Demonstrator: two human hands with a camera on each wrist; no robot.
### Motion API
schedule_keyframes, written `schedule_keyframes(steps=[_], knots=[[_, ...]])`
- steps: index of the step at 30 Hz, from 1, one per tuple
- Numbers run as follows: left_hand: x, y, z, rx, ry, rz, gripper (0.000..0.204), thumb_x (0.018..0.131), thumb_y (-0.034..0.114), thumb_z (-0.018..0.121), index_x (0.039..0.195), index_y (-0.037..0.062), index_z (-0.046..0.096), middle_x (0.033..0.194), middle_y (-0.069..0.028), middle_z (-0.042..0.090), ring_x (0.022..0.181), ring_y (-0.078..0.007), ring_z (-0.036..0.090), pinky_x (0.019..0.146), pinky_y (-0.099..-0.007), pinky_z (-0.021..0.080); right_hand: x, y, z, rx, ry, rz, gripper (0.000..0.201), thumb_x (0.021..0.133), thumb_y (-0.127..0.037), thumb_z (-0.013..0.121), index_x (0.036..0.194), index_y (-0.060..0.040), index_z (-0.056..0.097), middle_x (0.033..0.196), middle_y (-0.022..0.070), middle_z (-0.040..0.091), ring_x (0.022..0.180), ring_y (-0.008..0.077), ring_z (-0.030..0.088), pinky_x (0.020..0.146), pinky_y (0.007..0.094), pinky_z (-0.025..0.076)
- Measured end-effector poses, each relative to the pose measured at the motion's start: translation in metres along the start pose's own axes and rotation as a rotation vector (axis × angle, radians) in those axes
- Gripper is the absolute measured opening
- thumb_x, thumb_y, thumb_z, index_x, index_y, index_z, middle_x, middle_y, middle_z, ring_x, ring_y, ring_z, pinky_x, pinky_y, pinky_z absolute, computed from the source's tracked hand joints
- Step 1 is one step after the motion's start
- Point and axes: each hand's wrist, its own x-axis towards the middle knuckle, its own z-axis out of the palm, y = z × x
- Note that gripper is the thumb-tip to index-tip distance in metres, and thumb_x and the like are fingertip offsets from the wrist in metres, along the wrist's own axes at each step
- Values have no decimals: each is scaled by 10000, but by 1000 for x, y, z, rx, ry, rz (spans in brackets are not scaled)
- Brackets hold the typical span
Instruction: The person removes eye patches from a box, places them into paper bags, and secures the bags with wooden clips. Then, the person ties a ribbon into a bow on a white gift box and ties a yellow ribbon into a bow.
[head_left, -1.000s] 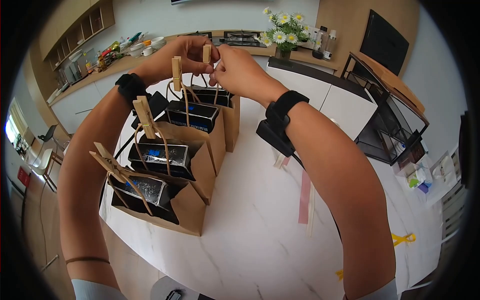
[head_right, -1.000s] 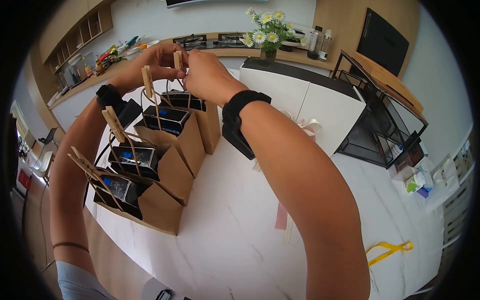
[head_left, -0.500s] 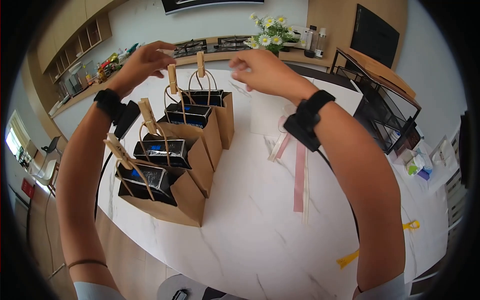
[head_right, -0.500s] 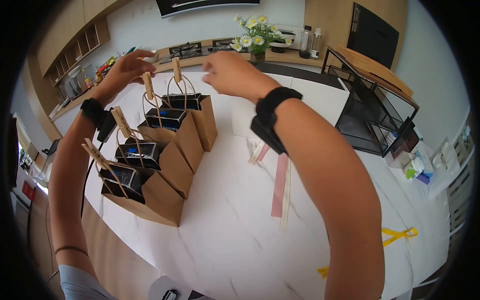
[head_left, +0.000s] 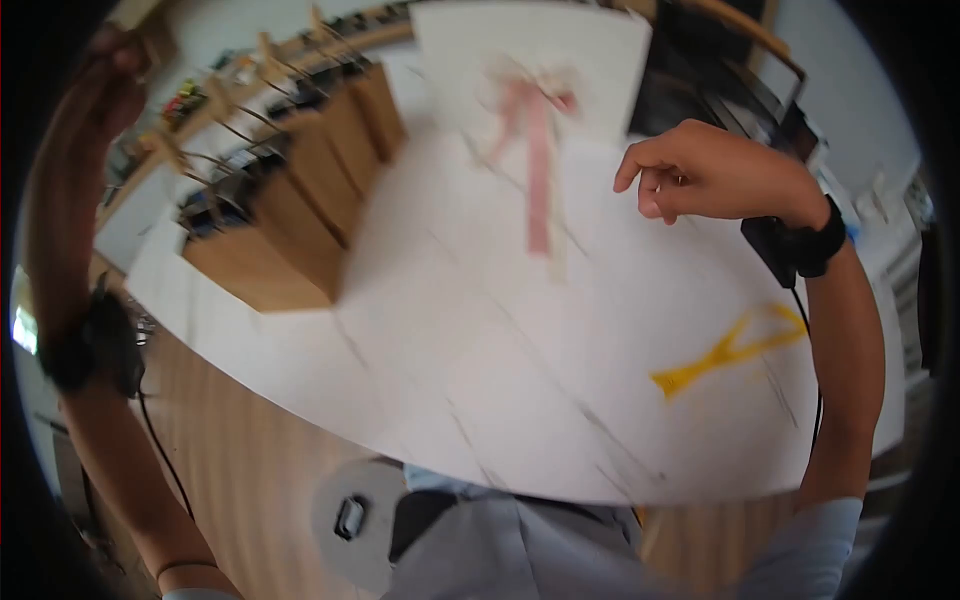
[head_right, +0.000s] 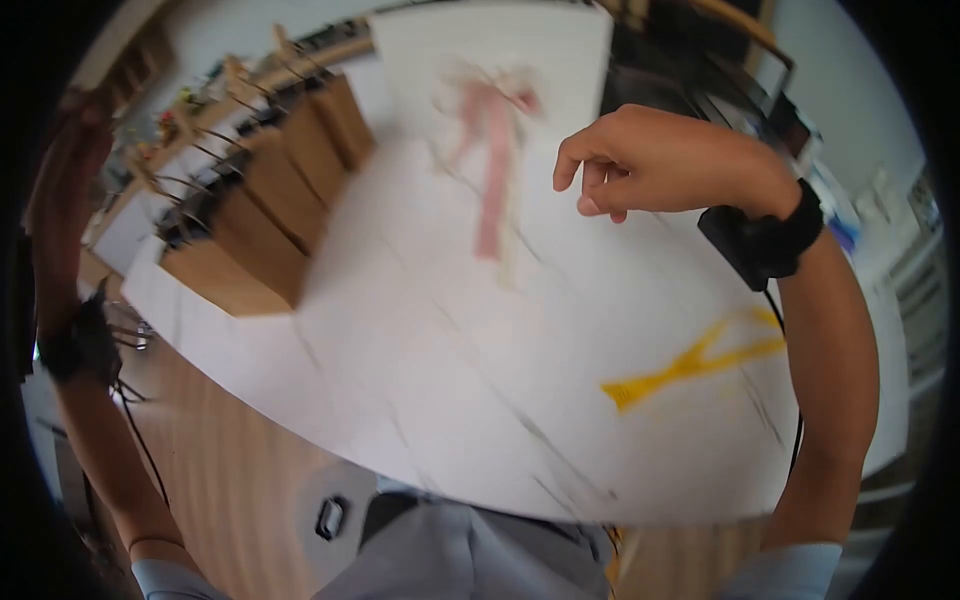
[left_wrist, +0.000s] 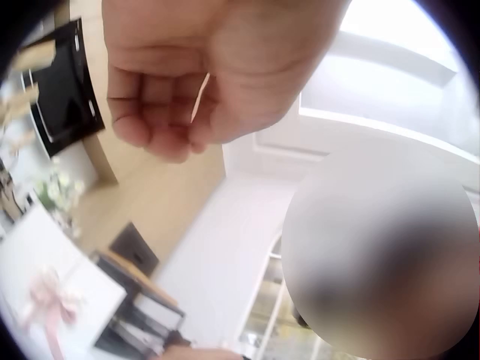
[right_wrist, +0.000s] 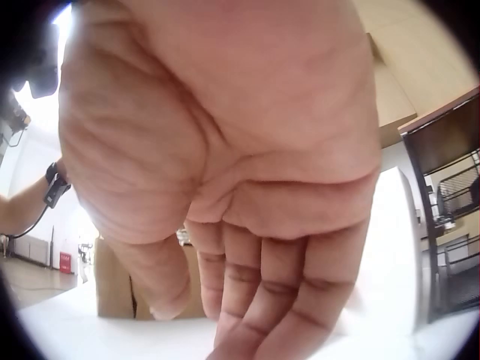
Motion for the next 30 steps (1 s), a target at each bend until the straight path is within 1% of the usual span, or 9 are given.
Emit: schedule_keyframes(steps=[2, 4, 9, 11, 19, 22, 25, 28, 30], knots=[[-20, 48, 19, -411, -661, -248, 189, 1013, 163, 566, 1084, -1, 627, 956, -30, 667, 774, -94, 606, 735, -253, 526, -39, 18, 19, -146, -161, -104, 269, 830, -98, 787, 1073, -33, 690, 893, 80, 711, 802, 215, 696, 736, 327, 553], [-75, 88, 76, -544, -608, -375, 100, 1006, 130, 637, 1013, 31, 627, 826, -57, 630, 736, -137, 674, 566, -252, 526, -80, 6, 38, -257, -141, 125, 347, 772, -130, 846, 1070, -48, 689, 1026, 99, 696, 975, 269, 672, 873, 358, 536], [-108, 112, 155, -601, -1067, -213, 120, 935, 11, 717, 1027, 4, 641, 878, -55, 675, 767, -138, 668, 690, -271, 533, -131, 8, 72, -222, -43, 134, 417, 754, -162, 868, 1097, -49, 661, 1134, 101, 646, 1136, 293, 589, 969, 383, 496], [-109, 113, 175, -638, -1240, -500, 133, 964, 22, 690, 1078, -18, 633, 932, -68, 691, 804, -139, 663, 767, -281, 531, -145, 17, 87, -182, 59, 86, 356, 781, -145, 839, 1055, -46, 635, 1091, 90, 624, 1107, 292, 573, 946, 385, 497], [-108, 39, 232, -939, -1094, -769, 159, 1049, 76, 569, 1180, -12, 590, 984, -70, 680, 895, -132, 665, 837, -276, 557, -139, 80, 85, -255, 182, 148, 114, 852, -91, 740, 881, -89, 629, 911, 87, 627, 976, 300, 589, 847, 391, 500], [-110, 17, 242, -923, -1045, -798, 171, 1045, 96, 561, 1186, 0, 577, 981, -60, 678, 873, -128, 669, 823, -266, 549, -143, 112, 58, -432, 66, 283, 88, 868, -115, 725, 929, -88, 668, 940, 89, 655, 1007, 309, 611, 860, 399, 506], [-111, 6, 243, -930, -1005, -839, 172, 1044, 105, 556, 1186, 10, 575, 987, -54, 675, 888, -129, 670, 837, -273, 551, -129, 110, 34, -763, -292, 587, 189, 847, -161, 760, 951, -26, 677, 954, 137, 691, 978, 363, 651, 853, 437, 537], [-115, -5, 252, -937, -972, -876, 192, 1042, 108, 575, 1204, 5, 577, 1068, -72, 664, 965, -143, 664, 881, -300, 561, -65, 80, 29, -402, 202, 246, 183, 887, -140, 719, 971, 11, 658, 912, 184, 715, 937, 393, 685, 821, 440, 544], [-115, -15, 251, -904, -960, -872, 203, 1035, 102, 580, 1215, 10, 574, 1097, -72, 657, 1014, -143, 652, 890, -305, 556, -14, 69, 37, -143, 247, 190, 240, 920, -152, 696, 1063, 38, 659, 858, 167, 729, 781, 320, 705, 731, 386, 550]])
